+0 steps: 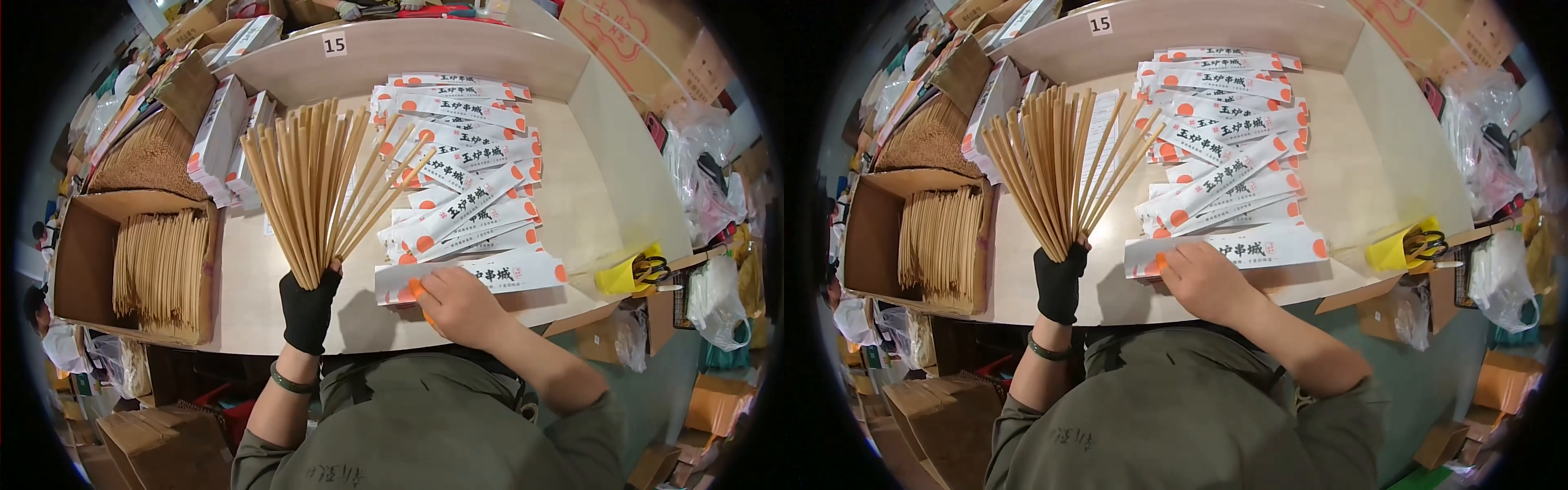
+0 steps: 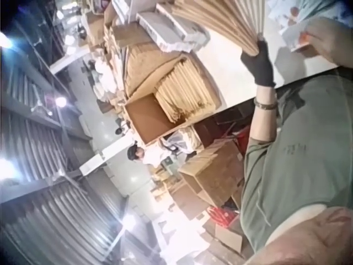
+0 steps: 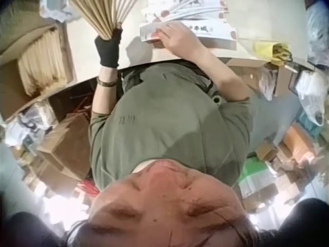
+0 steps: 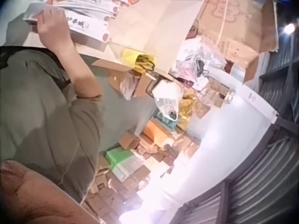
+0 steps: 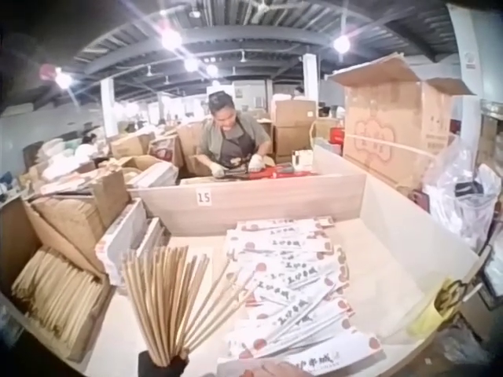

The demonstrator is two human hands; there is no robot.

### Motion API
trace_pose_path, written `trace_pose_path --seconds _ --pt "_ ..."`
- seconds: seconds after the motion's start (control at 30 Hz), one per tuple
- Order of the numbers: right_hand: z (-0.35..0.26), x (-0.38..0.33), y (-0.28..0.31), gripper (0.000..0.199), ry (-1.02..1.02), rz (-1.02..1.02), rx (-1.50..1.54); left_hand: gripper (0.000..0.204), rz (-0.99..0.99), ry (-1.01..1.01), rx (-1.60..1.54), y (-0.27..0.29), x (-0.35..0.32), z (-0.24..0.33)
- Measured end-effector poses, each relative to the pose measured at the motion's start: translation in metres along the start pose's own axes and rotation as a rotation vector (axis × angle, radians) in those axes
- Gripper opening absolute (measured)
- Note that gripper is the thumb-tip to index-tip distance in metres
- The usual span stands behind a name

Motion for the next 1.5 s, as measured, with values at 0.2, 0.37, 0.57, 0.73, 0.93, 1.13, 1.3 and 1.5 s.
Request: trace_pose_path --seconds 0.2,0.37,0.57,0.73,0.93,1.13,1.3,1.5 --pt "0.003 -0.009 -0.001 0.015 -0.043 0.221 0.076 0.007 -0.015 0.098 -0.211 0.012 -0.005 -0.014" --pt "0.017 -0.006 0.01 0.018 -0.179 0.359 0.162 0.006 -0.005 0.138 0.025 0.04 -0.007 -0.02" --pt "0.047 -0.004 0.034 0.019 -0.755 0.524 0.852 0.013 -0.074 0.107 0.088 0.071 -0.008 -0.029" --pt "0.047 -0.001 0.04 0.017 -0.716 0.504 0.974 0.015 -0.14 0.149 0.154 0.082 -0.011 -0.026" --pt "0.028 0.019 0.035 0.017 -0.156 0.34 0.21 0.023 -0.269 0.047 0.086 0.064 -0.009 -0.005" --pt "0.003 0.058 0.011 0.013 0.084 0.171 0.026 0.015 -0.305 -0.001 -0.379 -0.026 -0.006 0.017" --pt "0.004 0.008 0.012 0.024 0.015 0.062 0.063 0.01 0.039 0.058 0.008 0.014 0.006 -0.004" --pt "-0.001 -0.008 0.003 0.012 0.005 0.137 0.036 0.007 0.096 0.061 -0.215 0.012 -0.003 -0.004"
Point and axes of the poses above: each hand's wrist, its own x-axis towards the middle knuckle, its own y-axis out of the back of the hand, z = x × y, the point moved 3 cm from there along x, towards the middle knuckle, and after that the axes turned 14 degrees about y, right-handed, at the moved point
